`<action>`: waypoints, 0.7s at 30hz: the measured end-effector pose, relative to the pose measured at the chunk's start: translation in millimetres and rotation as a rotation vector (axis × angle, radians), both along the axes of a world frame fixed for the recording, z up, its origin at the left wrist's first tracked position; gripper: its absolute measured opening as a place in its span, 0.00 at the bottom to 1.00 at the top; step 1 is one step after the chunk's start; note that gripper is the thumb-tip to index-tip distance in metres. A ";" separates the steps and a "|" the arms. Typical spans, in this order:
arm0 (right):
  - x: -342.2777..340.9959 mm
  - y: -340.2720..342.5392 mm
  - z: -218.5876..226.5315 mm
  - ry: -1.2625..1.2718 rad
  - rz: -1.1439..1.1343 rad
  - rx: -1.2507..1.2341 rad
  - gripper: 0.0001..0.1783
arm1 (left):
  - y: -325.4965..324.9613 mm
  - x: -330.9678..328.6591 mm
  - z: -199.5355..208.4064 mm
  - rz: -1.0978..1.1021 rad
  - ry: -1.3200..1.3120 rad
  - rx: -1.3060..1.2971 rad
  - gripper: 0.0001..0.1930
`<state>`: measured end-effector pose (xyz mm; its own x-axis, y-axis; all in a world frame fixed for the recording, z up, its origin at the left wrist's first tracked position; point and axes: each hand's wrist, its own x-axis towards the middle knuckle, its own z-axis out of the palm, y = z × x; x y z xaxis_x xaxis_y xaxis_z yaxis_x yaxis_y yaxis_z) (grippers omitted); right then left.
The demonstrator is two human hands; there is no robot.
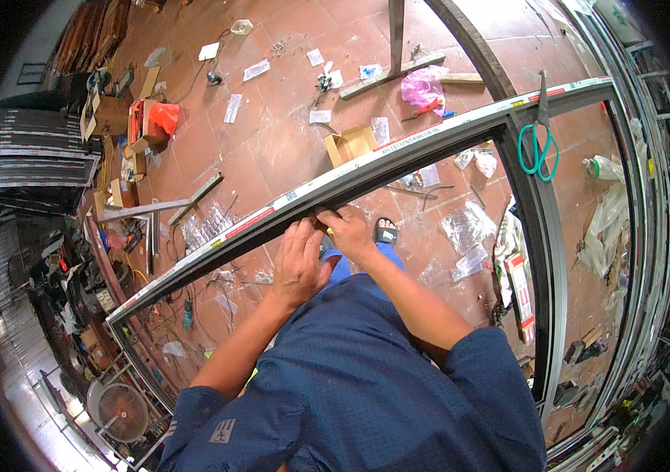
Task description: The person inserts a black rubber seal into the groove of a metal window frame by hand, then uses a red-handled roller tool to press the seal into place along the frame's length.
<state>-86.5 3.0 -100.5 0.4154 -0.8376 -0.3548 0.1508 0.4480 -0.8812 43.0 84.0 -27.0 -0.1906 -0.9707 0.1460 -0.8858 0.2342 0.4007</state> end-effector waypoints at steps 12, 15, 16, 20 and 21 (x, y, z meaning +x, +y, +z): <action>-18.5 -3.5 -14.6 0.141 -0.032 -0.123 0.11 | -8.2 -22.9 3.5 0.045 -0.009 -0.007 0.33; -11.4 -2.3 -24.9 0.363 -0.030 -0.437 0.13 | -12.0 -29.2 -3.3 0.082 -0.012 -0.030 0.32; -10.3 -7.2 -12.5 0.241 -0.043 -0.076 0.15 | -12.0 -30.2 -4.4 0.103 -0.020 -0.044 0.32; -21.4 -10.5 -12.7 0.171 0.013 -0.179 0.17 | -18.5 -32.5 4.8 0.083 0.032 0.002 0.34; -22.8 -13.1 -6.3 0.128 -0.033 -0.114 0.17 | -20.6 -32.9 2.1 0.066 0.047 -0.009 0.34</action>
<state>-109.4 -10.0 -106.8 0.3450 -0.8877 -0.3049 0.0469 0.3407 -0.9390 10.0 63.4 -24.9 -0.1190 -0.9796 0.1621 -0.8796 0.1798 0.4404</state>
